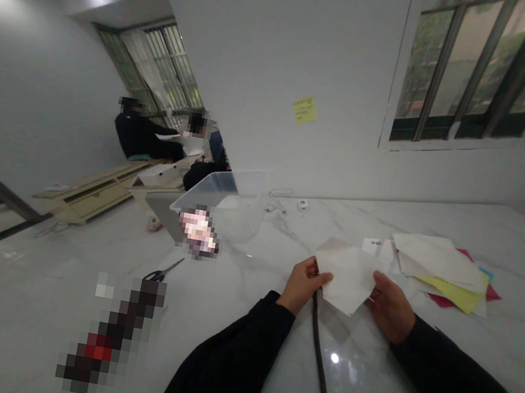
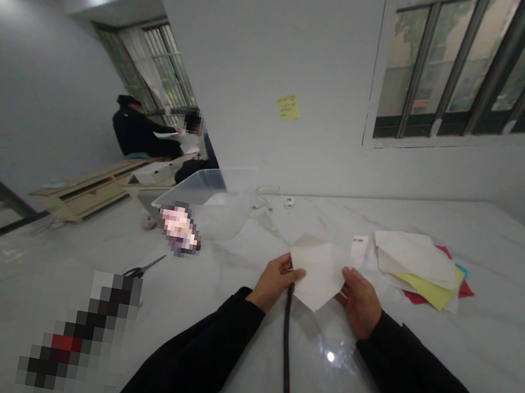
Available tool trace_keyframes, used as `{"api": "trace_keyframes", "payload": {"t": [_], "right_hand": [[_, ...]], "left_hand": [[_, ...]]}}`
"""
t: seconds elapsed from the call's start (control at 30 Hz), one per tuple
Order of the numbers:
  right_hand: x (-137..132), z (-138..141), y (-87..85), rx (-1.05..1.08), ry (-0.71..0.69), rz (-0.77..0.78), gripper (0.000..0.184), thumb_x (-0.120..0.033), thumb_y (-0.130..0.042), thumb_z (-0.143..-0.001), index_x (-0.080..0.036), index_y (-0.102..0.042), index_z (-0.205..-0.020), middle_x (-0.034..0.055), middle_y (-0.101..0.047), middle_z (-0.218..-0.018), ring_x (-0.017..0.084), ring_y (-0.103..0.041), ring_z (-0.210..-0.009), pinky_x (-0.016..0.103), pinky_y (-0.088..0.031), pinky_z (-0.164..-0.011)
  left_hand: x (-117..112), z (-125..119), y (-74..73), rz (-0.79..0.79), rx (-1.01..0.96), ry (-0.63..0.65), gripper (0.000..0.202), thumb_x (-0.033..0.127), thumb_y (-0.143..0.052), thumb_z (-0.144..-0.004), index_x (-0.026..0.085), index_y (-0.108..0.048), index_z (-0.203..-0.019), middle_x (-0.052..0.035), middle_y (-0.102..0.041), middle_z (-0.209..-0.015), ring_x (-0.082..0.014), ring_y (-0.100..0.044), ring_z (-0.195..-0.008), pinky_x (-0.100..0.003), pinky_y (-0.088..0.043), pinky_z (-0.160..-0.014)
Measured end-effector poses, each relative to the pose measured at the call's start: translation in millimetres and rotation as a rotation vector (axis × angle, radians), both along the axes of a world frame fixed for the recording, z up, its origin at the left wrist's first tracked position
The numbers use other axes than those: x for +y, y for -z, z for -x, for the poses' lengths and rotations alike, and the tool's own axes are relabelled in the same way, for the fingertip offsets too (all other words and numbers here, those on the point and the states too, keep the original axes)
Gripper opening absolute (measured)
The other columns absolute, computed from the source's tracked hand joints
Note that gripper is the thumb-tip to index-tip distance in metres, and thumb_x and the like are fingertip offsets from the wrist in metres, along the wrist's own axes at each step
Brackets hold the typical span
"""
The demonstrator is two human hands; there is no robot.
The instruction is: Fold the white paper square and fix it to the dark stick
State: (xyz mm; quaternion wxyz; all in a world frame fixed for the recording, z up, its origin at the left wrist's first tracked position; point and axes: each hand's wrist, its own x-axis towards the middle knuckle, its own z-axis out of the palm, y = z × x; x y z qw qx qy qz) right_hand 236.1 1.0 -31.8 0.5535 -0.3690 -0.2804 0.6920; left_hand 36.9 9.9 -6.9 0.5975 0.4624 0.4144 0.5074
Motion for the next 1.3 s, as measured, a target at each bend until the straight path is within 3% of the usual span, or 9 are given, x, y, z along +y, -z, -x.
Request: {"api": "trace_keyframes", "payload": {"t": [0.07, 0.13, 0.3, 0.43, 0.63, 0.77, 1.1, 1.3], "right_hand": [[2.7, -3.4, -1.6, 0.036, -0.030, 0.038, 0.040, -0.059, -0.058, -0.082, -0.022, -0.068, -0.094, 0.0085, -0.075, -0.095, 0.025, -0.071, -0.087, 0.036, -0.060, -0.076], [4.3, -4.5, -2.4, 0.031, -0.047, 0.061, 0.041, -0.060, -0.053, -0.085, -0.023, -0.068, -0.092, 0.0086, -0.075, -0.092, 0.024, -0.071, -0.086, 0.037, -0.059, -0.077], [0.0, 0.9, -1.6, -0.020, -0.158, -0.028, 0.035, -0.051, -0.064, -0.081, -0.022, -0.069, -0.100, 0.0070, -0.074, -0.103, 0.025, -0.069, -0.096, 0.036, -0.056, -0.084], [-4.0, 3.5, 1.6, -0.105, -0.266, -0.128, 0.034, -0.051, -0.067, -0.079, -0.022, -0.073, -0.095, 0.0065, -0.076, -0.097, 0.025, -0.070, -0.088, 0.034, -0.056, -0.079], [-6.6, 4.1, 2.8, -0.380, -0.243, -0.267, 0.039, -0.050, -0.075, -0.072, -0.018, -0.075, -0.094, 0.0060, -0.076, -0.091, 0.025, -0.070, -0.083, 0.034, -0.055, -0.078], [-7.9, 4.3, 1.2, -0.470, -0.236, -0.271, 0.041, -0.052, -0.075, -0.070, -0.015, -0.075, -0.089, 0.0080, -0.076, -0.087, 0.027, -0.070, -0.080, 0.037, -0.056, -0.076], [-6.3, 4.5, -1.3, -0.476, -0.180, -0.262, 0.041, -0.050, -0.075, -0.069, -0.015, -0.075, -0.090, 0.0081, -0.077, -0.087, 0.026, -0.071, -0.079, 0.036, -0.056, -0.074], [-4.5, 5.0, -3.4, -0.464, -0.187, -0.264, 0.044, -0.052, -0.075, -0.069, -0.014, -0.073, -0.090, 0.0082, -0.076, -0.087, 0.025, -0.071, -0.079, 0.035, -0.055, -0.073]], "left_hand": [[0.7, 1.4, 0.3, 0.024, -0.051, -0.017, 0.059, 0.031, -0.083, -0.063, 0.013, -0.064, -0.117, -0.0142, -0.071, -0.110, -0.0254, -0.067, -0.094, -0.036, -0.051, -0.084], [0.8, 1.9, 0.0, 0.044, -0.085, -0.017, 0.058, 0.031, -0.083, -0.064, 0.014, -0.064, -0.116, -0.0136, -0.071, -0.110, -0.0252, -0.067, -0.094, -0.035, -0.051, -0.083], [-2.2, -1.0, -0.8, 0.001, -0.040, 0.063, 0.055, 0.032, -0.084, -0.062, 0.012, -0.068, -0.111, -0.0142, -0.071, -0.109, -0.0258, -0.067, -0.095, -0.037, -0.049, -0.088], [-4.1, -2.5, -1.3, -0.036, 0.039, 0.071, 0.050, 0.033, -0.084, -0.063, 0.011, -0.069, -0.106, -0.0143, -0.072, -0.107, -0.0264, -0.066, -0.095, -0.037, -0.048, -0.089], [-4.6, -2.0, -3.2, -0.034, 0.027, 0.142, 0.052, 0.034, -0.084, -0.064, 0.011, -0.067, -0.108, -0.0138, -0.071, -0.107, -0.0258, -0.066, -0.093, -0.035, -0.049, -0.083], [-6.3, -4.2, -3.9, -0.039, 0.054, 0.158, 0.049, 0.035, -0.084, -0.064, 0.011, -0.068, -0.104, -0.0131, -0.072, -0.102, -0.0243, -0.067, -0.088, -0.034, -0.050, -0.080], [-2.9, -1.9, -0.6, 0.004, 0.106, 0.149, 0.049, 0.041, -0.083, -0.064, 0.011, -0.070, -0.101, -0.0121, -0.073, -0.096, -0.0239, -0.067, -0.081, -0.034, -0.051, -0.075], [-1.7, 1.8, -1.5, -0.045, 0.261, 0.140, 0.041, 0.047, -0.075, -0.073, 0.011, -0.074, -0.092, -0.0087, -0.073, -0.085, -0.0211, -0.066, -0.074, -0.030, -0.049, -0.067]]}}
